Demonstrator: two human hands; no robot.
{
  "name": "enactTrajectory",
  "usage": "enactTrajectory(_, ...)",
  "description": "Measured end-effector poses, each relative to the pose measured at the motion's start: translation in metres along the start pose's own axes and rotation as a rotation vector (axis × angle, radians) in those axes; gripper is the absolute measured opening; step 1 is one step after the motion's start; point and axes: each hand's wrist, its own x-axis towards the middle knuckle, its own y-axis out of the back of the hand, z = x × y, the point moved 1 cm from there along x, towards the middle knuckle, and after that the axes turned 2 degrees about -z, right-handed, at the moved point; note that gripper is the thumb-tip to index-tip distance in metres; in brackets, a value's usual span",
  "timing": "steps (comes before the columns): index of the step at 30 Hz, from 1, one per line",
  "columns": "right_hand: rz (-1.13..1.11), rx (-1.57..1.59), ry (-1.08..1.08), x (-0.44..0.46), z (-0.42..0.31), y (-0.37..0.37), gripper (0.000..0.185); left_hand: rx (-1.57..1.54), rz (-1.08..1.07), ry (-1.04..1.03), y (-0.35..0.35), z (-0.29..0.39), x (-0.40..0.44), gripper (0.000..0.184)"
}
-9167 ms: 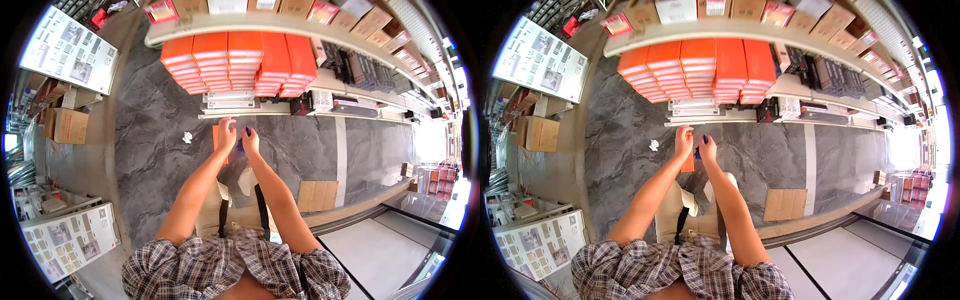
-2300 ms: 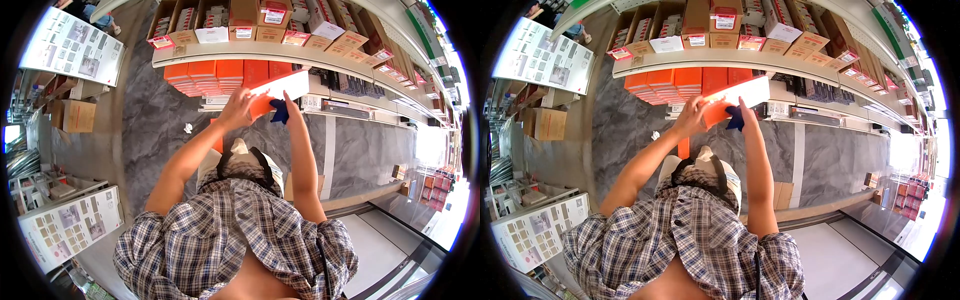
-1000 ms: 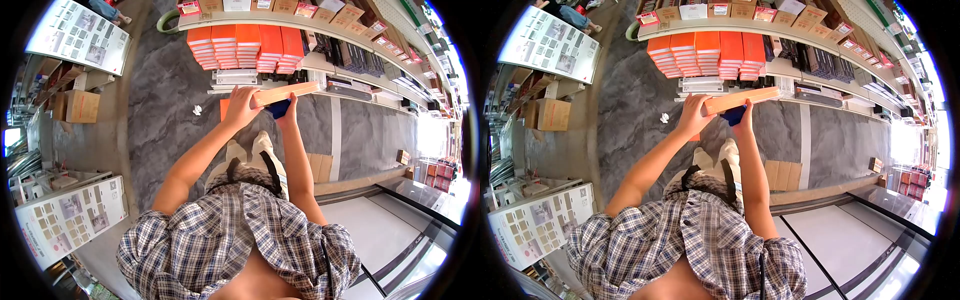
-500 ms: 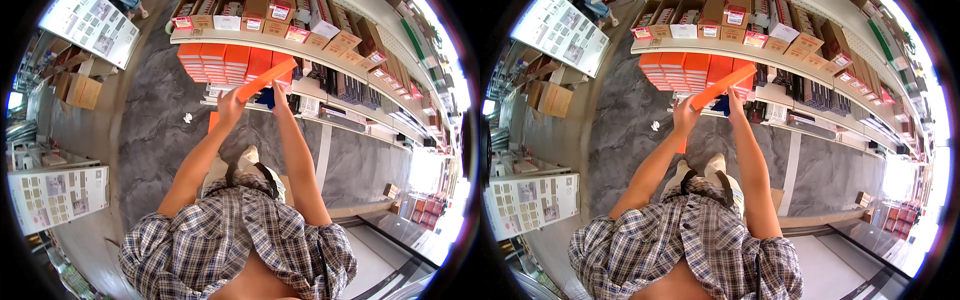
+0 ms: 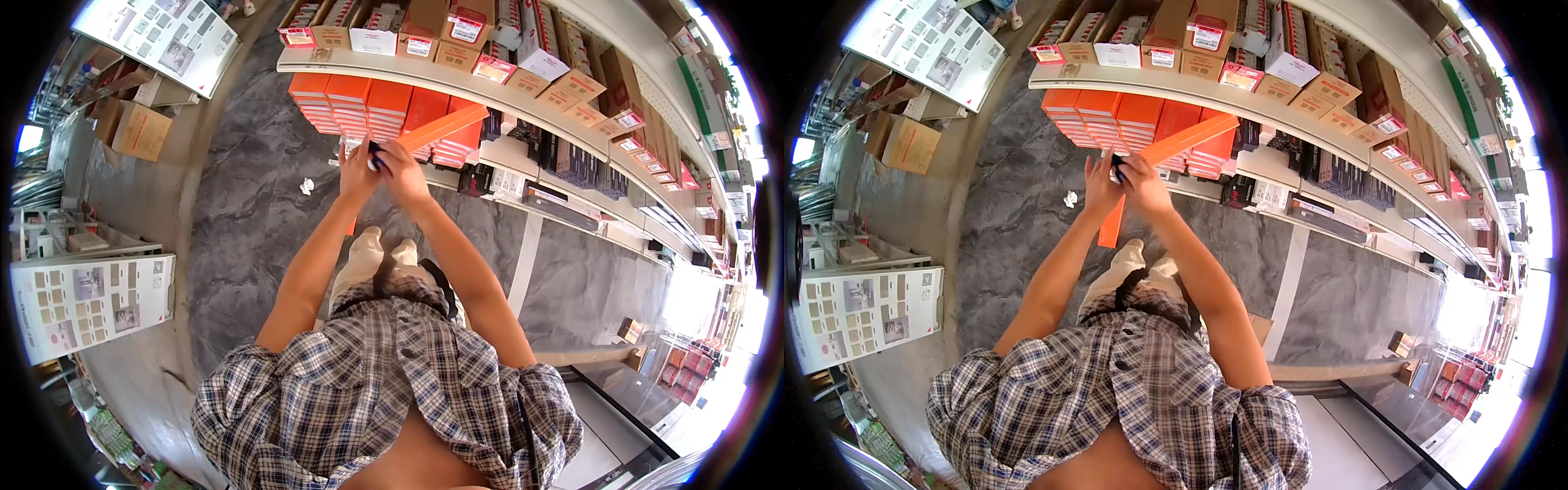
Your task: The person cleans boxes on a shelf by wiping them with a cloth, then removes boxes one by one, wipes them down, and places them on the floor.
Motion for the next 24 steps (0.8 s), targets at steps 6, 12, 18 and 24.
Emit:
enactTrajectory(6, 0.161, -0.196, -0.319, 0.002, 0.102, 0.038, 0.021, 0.02, -0.039, 0.008, -0.006, -0.017, 0.002, 0.061)
enactTrajectory(12, 0.277, -0.295, -0.419, 0.02, 0.169, 0.086, 0.023, -0.008, -0.031, -0.068, -0.013, -0.039, 0.005, 0.047)
enactTrajectory(18, 0.466, -0.367, -0.779, 0.002, 0.185, 0.092, 0.025, -0.209, -0.159, 0.055, 0.008, -0.038, 0.019, 0.047)
enactTrajectory(24, 0.528, -0.192, -0.746, -0.032, 0.106, 0.081, 0.027, -0.834, -0.309, 0.516, 0.016, -0.052, 0.033, 0.041)
